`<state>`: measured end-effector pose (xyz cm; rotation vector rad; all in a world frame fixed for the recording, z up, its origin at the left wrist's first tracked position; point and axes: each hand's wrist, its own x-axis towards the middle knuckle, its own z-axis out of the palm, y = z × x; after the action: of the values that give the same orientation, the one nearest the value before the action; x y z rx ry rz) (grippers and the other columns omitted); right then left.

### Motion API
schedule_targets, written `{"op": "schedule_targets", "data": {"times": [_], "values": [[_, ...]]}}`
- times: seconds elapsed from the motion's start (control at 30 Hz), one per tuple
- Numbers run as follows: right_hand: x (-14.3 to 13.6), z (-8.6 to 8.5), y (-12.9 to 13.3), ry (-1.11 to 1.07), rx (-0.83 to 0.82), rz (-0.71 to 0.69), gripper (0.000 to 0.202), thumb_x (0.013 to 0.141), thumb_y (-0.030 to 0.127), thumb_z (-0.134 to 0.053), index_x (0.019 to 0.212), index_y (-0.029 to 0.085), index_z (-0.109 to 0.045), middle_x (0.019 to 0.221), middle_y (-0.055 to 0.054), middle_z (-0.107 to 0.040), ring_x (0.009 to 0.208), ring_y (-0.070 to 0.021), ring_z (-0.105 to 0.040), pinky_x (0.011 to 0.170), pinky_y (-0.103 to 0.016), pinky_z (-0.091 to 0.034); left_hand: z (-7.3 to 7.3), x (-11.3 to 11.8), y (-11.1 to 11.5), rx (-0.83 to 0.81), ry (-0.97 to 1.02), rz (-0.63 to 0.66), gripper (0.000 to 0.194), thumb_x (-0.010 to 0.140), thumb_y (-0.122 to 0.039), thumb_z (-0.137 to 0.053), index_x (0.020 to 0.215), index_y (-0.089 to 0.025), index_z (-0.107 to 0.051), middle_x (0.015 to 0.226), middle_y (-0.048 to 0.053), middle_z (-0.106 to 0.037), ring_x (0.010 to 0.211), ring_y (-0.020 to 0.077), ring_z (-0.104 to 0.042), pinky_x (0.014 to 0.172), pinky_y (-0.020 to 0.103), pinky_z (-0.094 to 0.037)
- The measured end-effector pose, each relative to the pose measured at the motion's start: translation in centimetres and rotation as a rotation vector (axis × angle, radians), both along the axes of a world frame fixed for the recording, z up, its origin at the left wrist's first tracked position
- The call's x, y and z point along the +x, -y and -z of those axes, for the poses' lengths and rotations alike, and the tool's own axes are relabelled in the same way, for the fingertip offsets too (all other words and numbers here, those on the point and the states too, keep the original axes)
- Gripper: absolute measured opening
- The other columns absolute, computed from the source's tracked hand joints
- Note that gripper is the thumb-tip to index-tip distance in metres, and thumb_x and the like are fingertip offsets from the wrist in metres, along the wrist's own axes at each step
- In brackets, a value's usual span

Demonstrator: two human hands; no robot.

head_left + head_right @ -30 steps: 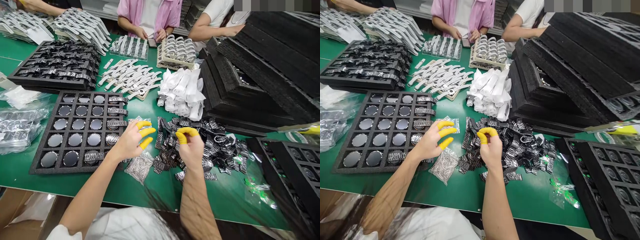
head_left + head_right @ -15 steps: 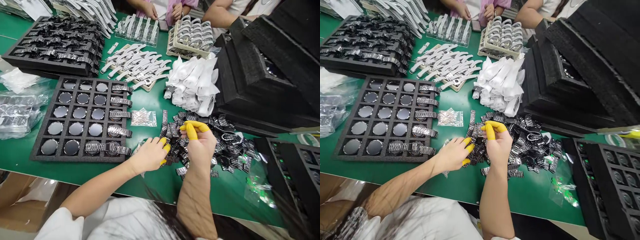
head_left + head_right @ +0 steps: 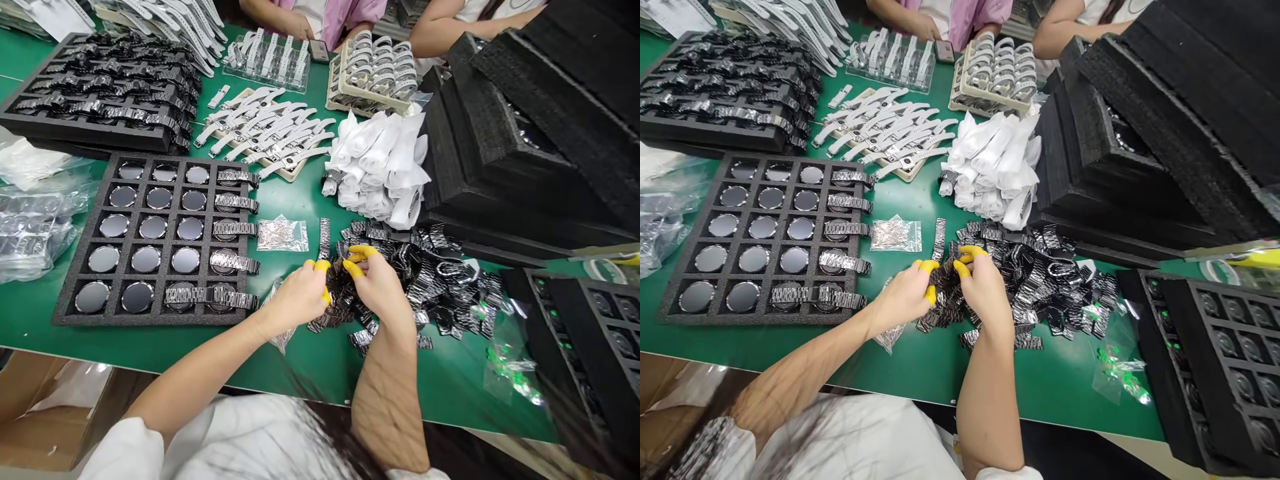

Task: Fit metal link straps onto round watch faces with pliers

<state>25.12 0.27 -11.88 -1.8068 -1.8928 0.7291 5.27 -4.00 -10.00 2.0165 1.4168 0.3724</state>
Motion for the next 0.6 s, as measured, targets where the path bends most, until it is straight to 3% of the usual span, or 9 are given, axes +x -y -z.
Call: {"op": "schedule_targets", "data": {"times": [0.07, 0.17, 0.27, 0.37, 0.43, 0.5, 0.6], "values": [[0.1, 0.2, -0.3, -0.066, -0.019, 0.041, 0.036, 0.094, 0.032, -0.058, 0.128, 0.021, -0.059, 0.104, -0.009, -0.072, 0.085, -0.0247, -0.069, 0.084, -0.044, -0.059, -0.4, -0.8, -0.5, -0.030, 0.185, -0.062, 0.037, 0.091, -0.012, -0.055, 0.128, -0.018, -0.061, 0.117, 0.013, -0.068, 0.095, 0.0271, -0.071, 0.085, 0.043, -0.061], [-0.2, 0.2, -0.2, 0.004, 0.001, 0.080, 0.037, 0.093, 0.031, -0.057, 0.129, 0.021, -0.060, 0.102, -0.009, -0.071, 0.085, -0.0263, -0.068, 0.085, -0.046, -0.058, -1.7, -2.7, -1.1, 0.016, 0.592, -0.073, 0.036, 0.091, -0.011, -0.058, 0.124, -0.020, -0.066, 0.122, 0.012, -0.070, 0.103, 0.0241, -0.072, 0.092, 0.042, -0.062], [-0.9, -1.2, 0.3, 0.149, 0.127, 0.015, 0.034, 0.095, 0.028, -0.057, 0.127, 0.022, -0.064, 0.118, -0.015, -0.069, 0.111, -0.0351, -0.064, 0.103, -0.057, -0.051, -3.5, -5.2, -1.2, 0.006, 0.937, -0.046, 0.029, 0.093, -0.020, -0.070, 0.122, -0.021, -0.071, 0.120, 0.010, -0.074, 0.105, 0.0223, -0.072, 0.090, 0.038, -0.064], [-2.3, -3.4, 1.4, 0.094, 0.160, -0.279, 0.022, 0.098, 0.028, -0.059, 0.117, 0.025, -0.069, 0.124, -0.014, -0.068, 0.126, -0.0363, -0.058, 0.112, -0.057, -0.047, -4.8, -7.5, -1.0, -0.046, 1.127, -0.092, 0.035, 0.085, -0.038, -0.086, 0.116, -0.024, -0.077, 0.112, 0.007, -0.076, 0.090, 0.0207, -0.073, 0.068, 0.033, -0.065], [-3.7, -4.4, 2.4, -0.017, 0.026, -0.586, 0.015, 0.100, 0.026, -0.061, 0.111, 0.027, -0.071, 0.117, -0.009, -0.070, 0.118, -0.0305, -0.063, 0.107, -0.048, -0.053, -5.1, -8.5, -0.9, -0.085, 1.224, -0.135, 0.037, 0.082, -0.046, -0.089, 0.111, -0.024, -0.079, 0.104, 0.005, -0.076, 0.073, 0.0170, -0.071, 0.056, 0.031, -0.063], [-5.3, -4.7, 3.5, -0.011, -0.112, -0.796, 0.017, 0.099, 0.022, -0.063, 0.114, 0.027, -0.071, 0.115, -0.008, -0.070, 0.112, -0.0277, -0.064, 0.100, -0.043, -0.056, -5.2, -9.1, -0.9, -0.119, 1.275, -0.164, 0.039, 0.081, -0.050, -0.089, 0.109, -0.024, -0.081, 0.095, 0.004, -0.075, 0.062, 0.0144, -0.067, 0.053, 0.032, -0.062], [-7.3, -3.9, 4.5, 0.169, -0.112, -0.783, 0.024, 0.095, 0.019, -0.069, 0.117, 0.026, -0.069, 0.116, -0.009, -0.068, 0.110, -0.0287, -0.063, 0.097, -0.043, -0.056, -5.1, -9.3, -1.0, -0.135, 1.289, -0.187, 0.049, 0.076, -0.052, -0.093, 0.114, -0.025, -0.081, 0.093, 0.005, -0.075, 0.065, 0.0155, -0.069, 0.058, 0.032, -0.065]]}}
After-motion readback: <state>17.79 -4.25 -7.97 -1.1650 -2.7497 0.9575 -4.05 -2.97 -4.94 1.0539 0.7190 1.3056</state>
